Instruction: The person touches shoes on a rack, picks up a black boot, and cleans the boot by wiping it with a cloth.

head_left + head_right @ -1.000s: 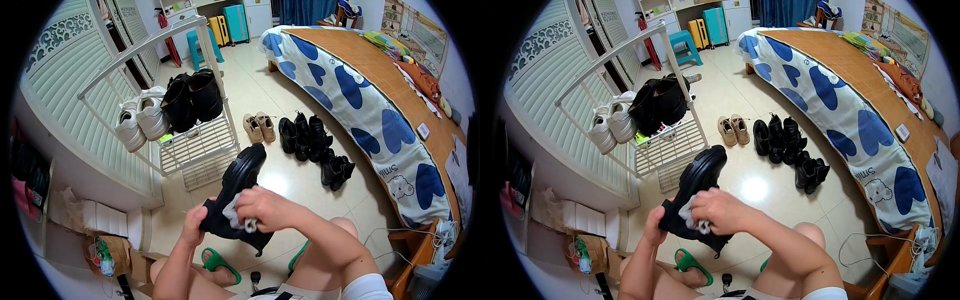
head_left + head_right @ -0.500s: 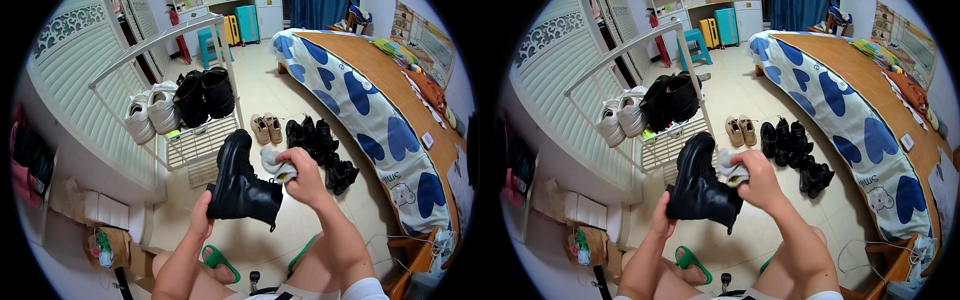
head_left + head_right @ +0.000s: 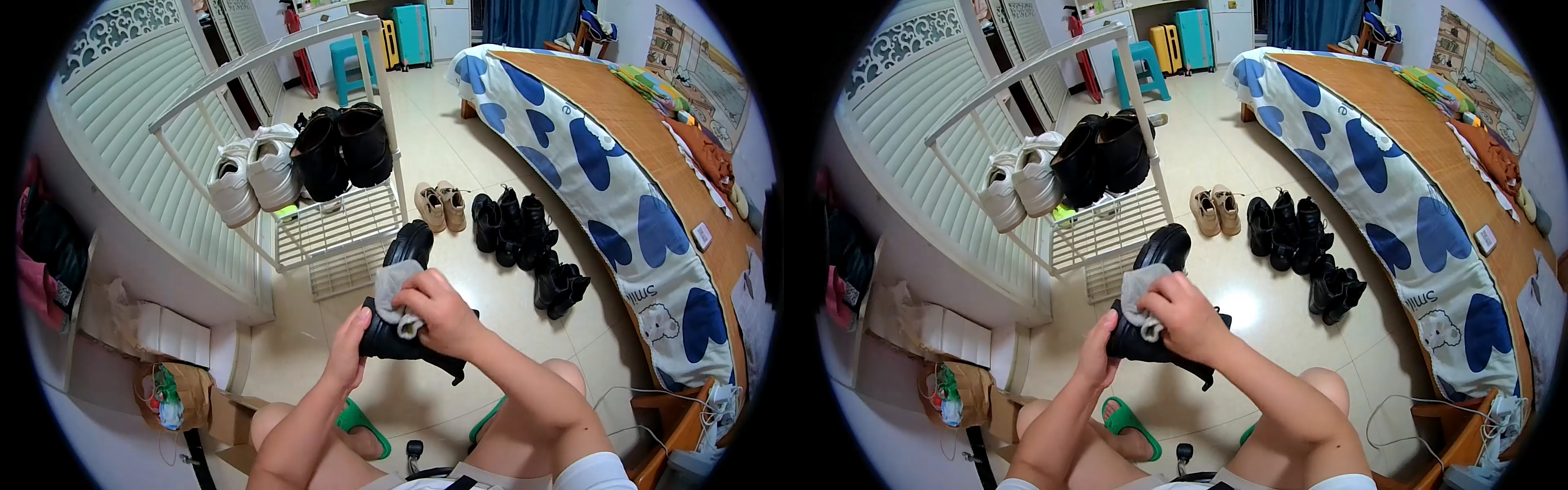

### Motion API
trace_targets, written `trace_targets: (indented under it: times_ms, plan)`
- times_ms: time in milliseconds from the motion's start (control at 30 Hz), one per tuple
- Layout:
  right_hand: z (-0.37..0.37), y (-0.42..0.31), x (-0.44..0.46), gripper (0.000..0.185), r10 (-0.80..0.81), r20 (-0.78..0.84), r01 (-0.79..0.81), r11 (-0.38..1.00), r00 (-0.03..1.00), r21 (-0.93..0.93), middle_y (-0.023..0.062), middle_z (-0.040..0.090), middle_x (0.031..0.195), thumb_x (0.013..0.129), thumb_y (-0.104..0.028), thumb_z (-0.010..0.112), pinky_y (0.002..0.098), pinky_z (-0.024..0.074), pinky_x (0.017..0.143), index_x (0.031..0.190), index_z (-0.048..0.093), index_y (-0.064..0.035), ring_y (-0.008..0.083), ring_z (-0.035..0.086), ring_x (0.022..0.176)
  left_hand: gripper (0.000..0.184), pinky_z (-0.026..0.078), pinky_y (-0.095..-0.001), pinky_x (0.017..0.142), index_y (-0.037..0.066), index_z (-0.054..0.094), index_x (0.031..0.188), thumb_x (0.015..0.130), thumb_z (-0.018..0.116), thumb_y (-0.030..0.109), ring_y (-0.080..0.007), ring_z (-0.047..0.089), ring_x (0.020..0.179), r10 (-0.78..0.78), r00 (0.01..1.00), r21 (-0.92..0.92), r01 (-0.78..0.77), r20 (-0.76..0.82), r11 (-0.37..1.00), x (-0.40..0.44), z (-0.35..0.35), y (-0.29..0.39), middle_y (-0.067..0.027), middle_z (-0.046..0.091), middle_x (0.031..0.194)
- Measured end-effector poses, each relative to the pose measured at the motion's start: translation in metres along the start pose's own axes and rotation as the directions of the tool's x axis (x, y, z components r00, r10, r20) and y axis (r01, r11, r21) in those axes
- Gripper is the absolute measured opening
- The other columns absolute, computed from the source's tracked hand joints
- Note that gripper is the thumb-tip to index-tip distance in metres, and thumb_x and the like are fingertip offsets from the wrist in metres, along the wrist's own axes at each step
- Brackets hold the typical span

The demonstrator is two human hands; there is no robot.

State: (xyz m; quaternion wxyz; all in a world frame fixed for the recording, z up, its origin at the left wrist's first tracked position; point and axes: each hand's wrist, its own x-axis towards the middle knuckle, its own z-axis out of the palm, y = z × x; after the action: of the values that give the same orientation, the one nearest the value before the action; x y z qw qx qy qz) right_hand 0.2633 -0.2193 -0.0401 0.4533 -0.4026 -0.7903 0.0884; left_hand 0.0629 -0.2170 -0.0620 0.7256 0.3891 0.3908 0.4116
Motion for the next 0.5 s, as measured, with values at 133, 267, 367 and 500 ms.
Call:
trace_targets:
  times_ms: [133, 267, 367, 500]
  plan:
    - [0.015, -0.028, -0.01, 0.029, -0.264, 0.139, 0.256, 0.964, 0.955, 0.07, 0.0084, 0.057, 0.095, 0.065, -0.006, 0.067, 0.0385, 0.0476, 0.078, 0.093, 0.062, -0.0088, 0.0291, 0.057, 0.092, 0.032, 0.05, -0.0278, 0.083, 0.009, 0.056, 0.119, 0.102, 0.049, 0.036, -0.0109, 0.061, 0.094, -0.044, 0.999, -0.166, 0.04, -0.021, 0.985, 0.012, -0.02, -0.018, -0.0032, 0.063, 0.107]
    - [0.019, -0.03, -0.013, 0.015, -0.36, 0.164, 0.375, 0.924, 0.918, -0.071, 0.0058, 0.056, 0.094, 0.075, -0.017, 0.061, 0.036, 0.0461, 0.075, 0.088, 0.059, -0.0106, 0.0245, 0.057, 0.092, 0.025, 0.049, -0.0263, 0.077, 0.012, 0.058, 0.107, 0.102, 0.05, 0.035, -0.009, 0.059, 0.09, -0.134, 0.988, -0.177, 0.119, -0.072, 0.977, 0.015, -0.023, -0.017, -0.0003, 0.061, 0.099]
    - [0.012, -0.012, -0.01, 0.017, -0.234, 0.14, 0.253, 0.957, 0.962, -0.139, 0.0042, 0.058, 0.094, 0.074, -0.016, 0.062, 0.0369, 0.0455, 0.072, 0.09, 0.061, -0.0121, 0.0249, 0.057, 0.091, 0.027, 0.048, -0.0257, 0.079, 0.01, 0.059, 0.108, 0.102, 0.05, 0.035, -0.0086, 0.057, 0.09, -0.043, 0.998, -0.033, 0.041, -0.043, 0.999, 0.009, -0.013, 0.0, -0.0004, 0.061, 0.1]
    - [0.001, 0.013, -0.009, 0.026, -0.016, 0.048, 0.028, 0.964, 0.999, -0.264, 0.007, 0.059, 0.092, 0.062, -0.002, 0.066, 0.0398, 0.0473, 0.071, 0.087, 0.061, -0.0101, 0.0307, 0.058, 0.087, 0.035, 0.045, -0.0252, 0.089, 0.007, 0.058, 0.123, 0.102, 0.05, 0.034, -0.0088, 0.058, 0.095, 0.038, 0.999, 0.039, -0.037, -0.014, 0.999, 0.008, -0.007, 0.004, -0.0014, 0.063, 0.107]
